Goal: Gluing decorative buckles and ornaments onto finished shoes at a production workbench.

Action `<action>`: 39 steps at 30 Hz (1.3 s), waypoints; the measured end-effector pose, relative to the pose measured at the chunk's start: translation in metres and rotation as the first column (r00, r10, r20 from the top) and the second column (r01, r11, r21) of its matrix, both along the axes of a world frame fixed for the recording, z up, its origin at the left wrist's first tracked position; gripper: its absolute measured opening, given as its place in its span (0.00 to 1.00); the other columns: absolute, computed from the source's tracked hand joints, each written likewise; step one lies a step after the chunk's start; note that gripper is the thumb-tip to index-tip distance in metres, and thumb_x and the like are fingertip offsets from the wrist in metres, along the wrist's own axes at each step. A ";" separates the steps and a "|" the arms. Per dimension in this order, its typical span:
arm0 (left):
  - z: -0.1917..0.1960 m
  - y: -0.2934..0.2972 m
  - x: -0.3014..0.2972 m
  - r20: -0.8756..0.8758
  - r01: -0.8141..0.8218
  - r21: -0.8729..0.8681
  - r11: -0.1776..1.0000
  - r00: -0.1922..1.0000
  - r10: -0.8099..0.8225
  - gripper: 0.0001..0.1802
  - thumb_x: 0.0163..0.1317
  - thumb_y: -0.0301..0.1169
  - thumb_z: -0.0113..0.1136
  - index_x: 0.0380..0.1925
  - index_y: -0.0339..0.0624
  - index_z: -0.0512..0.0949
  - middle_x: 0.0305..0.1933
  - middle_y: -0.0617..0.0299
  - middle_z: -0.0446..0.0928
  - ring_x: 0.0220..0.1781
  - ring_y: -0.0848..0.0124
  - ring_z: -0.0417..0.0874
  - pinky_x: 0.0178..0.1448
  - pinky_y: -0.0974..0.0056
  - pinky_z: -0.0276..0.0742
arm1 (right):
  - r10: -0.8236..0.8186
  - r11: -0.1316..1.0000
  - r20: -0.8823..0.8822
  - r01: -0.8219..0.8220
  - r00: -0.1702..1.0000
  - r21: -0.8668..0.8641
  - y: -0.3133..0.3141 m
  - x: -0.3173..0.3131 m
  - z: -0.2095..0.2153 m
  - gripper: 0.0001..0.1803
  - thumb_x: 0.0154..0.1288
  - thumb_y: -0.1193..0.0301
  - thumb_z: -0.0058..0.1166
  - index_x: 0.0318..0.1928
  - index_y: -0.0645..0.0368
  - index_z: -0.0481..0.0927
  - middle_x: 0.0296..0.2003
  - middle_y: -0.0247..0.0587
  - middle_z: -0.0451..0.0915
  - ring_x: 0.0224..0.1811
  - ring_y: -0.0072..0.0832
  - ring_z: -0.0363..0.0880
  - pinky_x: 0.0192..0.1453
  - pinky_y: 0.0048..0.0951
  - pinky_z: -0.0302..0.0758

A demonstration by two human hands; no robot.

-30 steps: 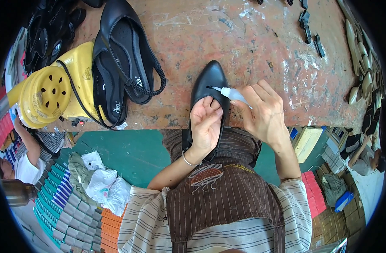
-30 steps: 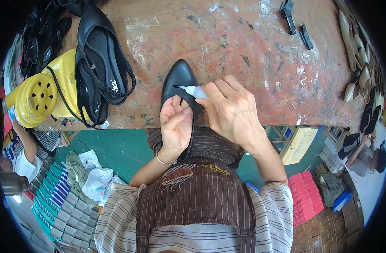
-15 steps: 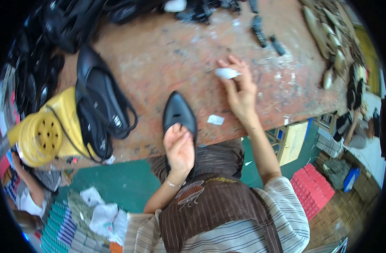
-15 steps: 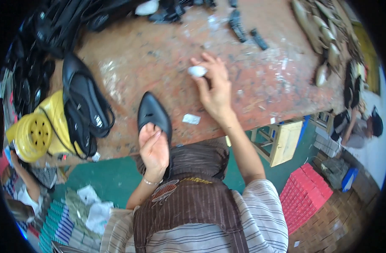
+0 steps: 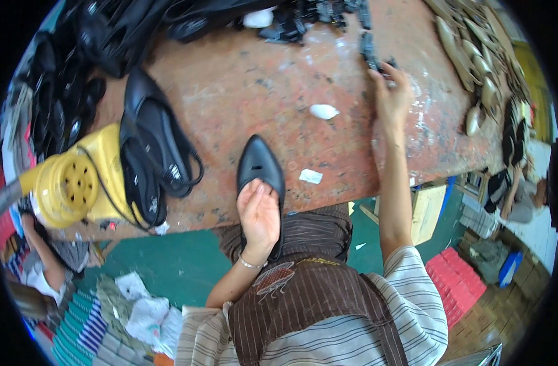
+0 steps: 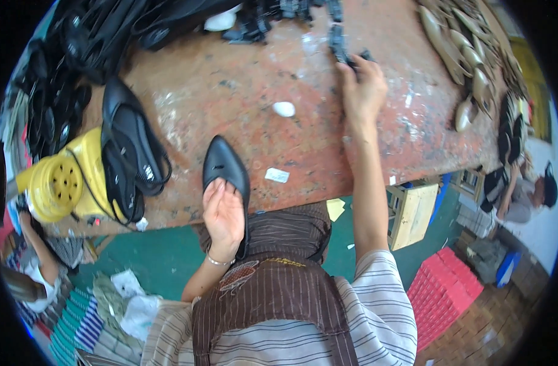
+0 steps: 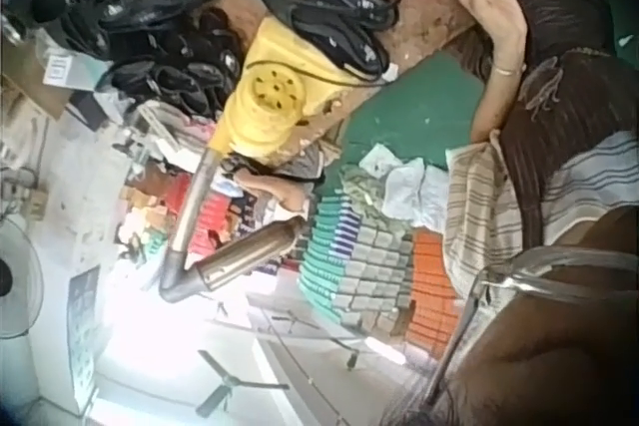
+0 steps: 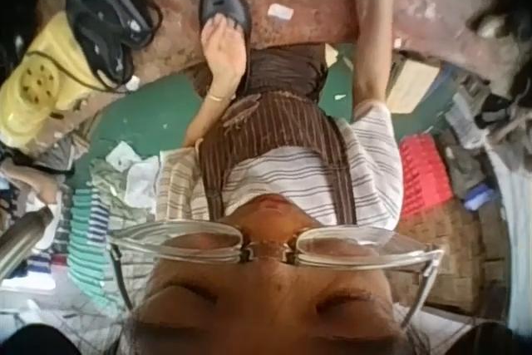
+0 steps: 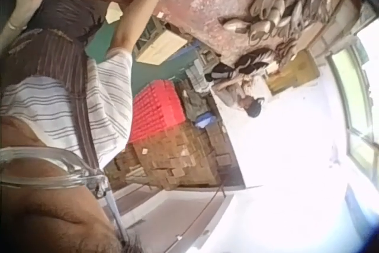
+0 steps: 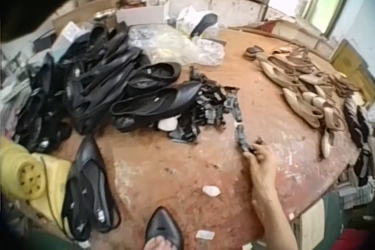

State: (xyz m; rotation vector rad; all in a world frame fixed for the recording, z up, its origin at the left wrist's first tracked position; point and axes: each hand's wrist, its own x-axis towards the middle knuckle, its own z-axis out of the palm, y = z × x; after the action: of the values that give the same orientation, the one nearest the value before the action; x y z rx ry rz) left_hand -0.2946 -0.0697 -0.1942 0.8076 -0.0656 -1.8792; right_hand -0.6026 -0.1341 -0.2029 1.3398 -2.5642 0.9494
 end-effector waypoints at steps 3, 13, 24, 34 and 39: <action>0.001 -0.002 -0.003 0.010 -0.031 0.049 0.998 0.999 0.031 0.04 0.64 0.23 0.50 0.30 0.40 0.73 0.34 0.66 0.73 0.39 0.75 0.72 0.49 0.67 0.69 | -0.005 0.968 0.355 0.094 0.935 -0.234 0.026 0.048 0.044 0.16 0.52 0.75 0.62 0.44 0.64 0.81 0.36 0.41 0.80 0.36 0.30 0.77 0.41 0.28 0.74; -0.001 -0.002 -0.002 -0.076 -0.021 0.086 0.996 0.997 0.028 0.17 0.70 0.37 0.41 0.43 0.33 0.72 0.44 0.55 0.76 0.50 0.65 0.75 0.60 0.59 0.67 | 0.596 0.784 0.355 -0.617 0.721 -0.062 0.045 0.190 0.044 0.21 0.41 0.79 0.67 0.42 0.60 0.83 0.37 0.43 0.78 0.36 0.35 0.77 0.39 0.29 0.75; 0.008 -0.009 -0.003 0.003 0.042 0.117 0.992 0.999 -0.043 0.20 0.72 0.42 0.41 0.49 0.36 0.71 0.46 0.59 0.76 0.49 0.72 0.76 0.52 0.66 0.71 | 0.515 0.808 0.464 -0.590 0.721 0.020 0.043 0.199 0.044 0.21 0.42 0.80 0.64 0.42 0.60 0.83 0.36 0.41 0.75 0.37 0.35 0.74 0.36 0.31 0.75; 0.105 -0.028 0.045 -0.020 0.099 0.294 0.951 0.995 -0.098 0.07 0.67 0.23 0.49 0.29 0.38 0.74 0.40 0.56 0.79 0.38 0.72 0.82 0.44 0.68 0.79 | 0.311 0.939 0.883 -0.256 0.353 -0.229 0.023 0.175 0.048 0.10 0.64 0.75 0.53 0.45 0.64 0.81 0.36 0.33 0.78 0.34 0.19 0.77 0.39 0.21 0.75; 0.137 -0.083 0.148 0.148 -0.170 -0.629 0.758 0.932 0.332 0.26 0.62 0.31 0.47 0.60 0.32 0.64 0.62 0.41 0.65 0.60 0.53 0.72 0.63 0.46 0.69 | 0.384 0.824 0.773 -0.566 0.505 -0.040 -0.050 0.245 0.037 0.27 0.64 0.55 0.52 0.50 0.69 0.74 0.31 0.57 0.81 0.34 0.44 0.83 0.39 0.39 0.77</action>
State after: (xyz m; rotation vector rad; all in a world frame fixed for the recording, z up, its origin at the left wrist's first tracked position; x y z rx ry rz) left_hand -0.1462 -0.1527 -0.0571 0.5555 -0.6627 -1.3549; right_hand -0.3576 -0.1841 -0.1654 2.1987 -2.9662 1.6759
